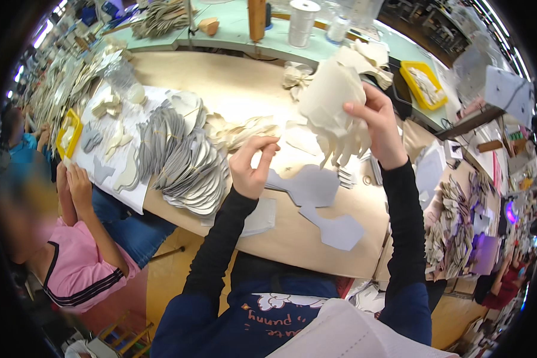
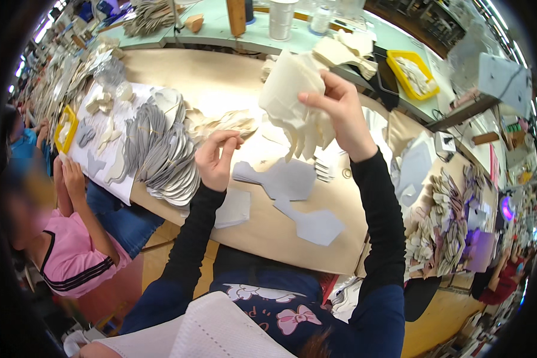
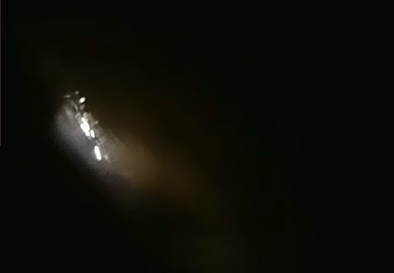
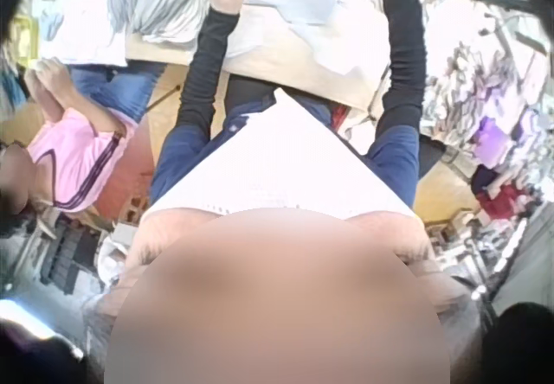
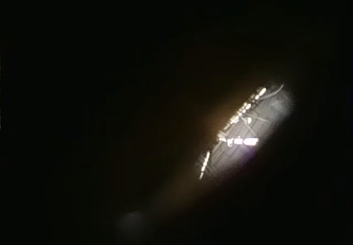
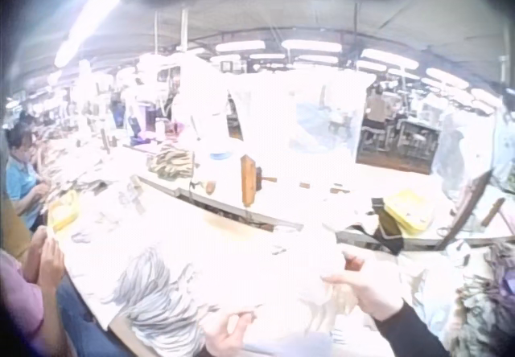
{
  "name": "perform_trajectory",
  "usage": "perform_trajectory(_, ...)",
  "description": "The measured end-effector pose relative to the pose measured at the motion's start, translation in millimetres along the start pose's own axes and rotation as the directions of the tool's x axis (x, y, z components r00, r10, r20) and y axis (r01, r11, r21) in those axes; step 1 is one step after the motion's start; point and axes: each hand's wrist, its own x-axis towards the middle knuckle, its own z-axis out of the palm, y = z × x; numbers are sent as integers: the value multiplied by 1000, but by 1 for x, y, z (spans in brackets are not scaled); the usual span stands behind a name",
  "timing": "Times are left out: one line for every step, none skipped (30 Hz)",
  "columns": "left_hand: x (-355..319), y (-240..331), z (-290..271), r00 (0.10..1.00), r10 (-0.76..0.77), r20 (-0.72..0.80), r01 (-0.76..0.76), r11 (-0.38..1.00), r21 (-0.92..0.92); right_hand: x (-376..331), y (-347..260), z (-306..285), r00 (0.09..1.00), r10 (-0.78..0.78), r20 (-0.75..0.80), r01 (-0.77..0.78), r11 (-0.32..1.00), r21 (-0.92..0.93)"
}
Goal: The person repeatedly picks up small fabric pieces from a table, folds them by hand, and places them into a neat stack. The person also handles bundles of elastic bands and separates individual pieces. The workspace is cluttered with fabric pieces and sewing supplies.
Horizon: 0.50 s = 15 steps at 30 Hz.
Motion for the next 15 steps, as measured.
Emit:
perform_trajectory(0, 18, 5, 978, -169, 120, 184, 975, -125, -14, -5, -4, 1000, 14, -10, -15, 999, -47)
perform_trajectory(-2, 36, 12, 971, -200, 130, 228, 940, -252, -28, -9, -6, 1000, 14, 15, -12, 995, -98)
perform_trajectory(0, 49, 22, 964, -227, 142, 264, 891, -368, -37, -11, -6, 999, -34, 17, 37, 978, -207)
perform_trajectory(-2, 63, 33, 952, -260, 159, 305, 825, -476, -49, -12, -3, 997, -69, 19, 71, 948, -311)
perform_trajectory(-6, 74, 44, 927, -332, 172, 369, 731, -575, -61, -11, 2, 996, -88, 9, 84, 909, -408)
perform_trajectory(-11, 82, 54, 896, -401, 192, 420, 623, -659, -77, -13, 6, 992, -106, 67, 125, 851, -510)
perform_trajectory(-16, 88, 60, 890, -401, 219, 417, 516, -748, -85, -4, 19, 949, -287, 133, 310, 766, -563)
perform_trajectory(-18, 90, 59, 816, -448, 365, 566, 486, -666, -98, -2, 27, 933, -299, 201, 354, 657, -666)
perform_trajectory(-23, 91, 61, 798, -476, 368, 582, 454, -674, -110, 0, 33, 909, -308, 280, 407, 515, -754)
perform_trajectory(-28, 91, 63, 772, -514, 374, 605, 413, -680, -119, 1, 35, 925, -299, 237, 371, 565, -737)
perform_trajectory(-33, 90, 65, 699, -603, 384, 665, 352, -659, -127, 2, 36, 938, -285, 200, 338, 608, -718)
perform_trajectory(-39, 90, 66, 699, -598, 391, 658, 327, -678, -134, 2, 35, 952, -265, 153, 294, 654, -697)
perform_trajectory(-45, 91, 68, 757, -515, 403, 609, 329, -722, -141, 1, 32, 952, -272, 140, 289, 652, -701)
perform_trajectory(-52, 92, 70, 762, -494, 419, 604, 308, -735, -149, 0, 29, 956, -269, 117, 271, 658, -703)
perform_trajectory(-59, 93, 72, 791, -432, 434, 574, 277, -770, -156, -1, 27, 960, -264, 93, 251, 664, -704)
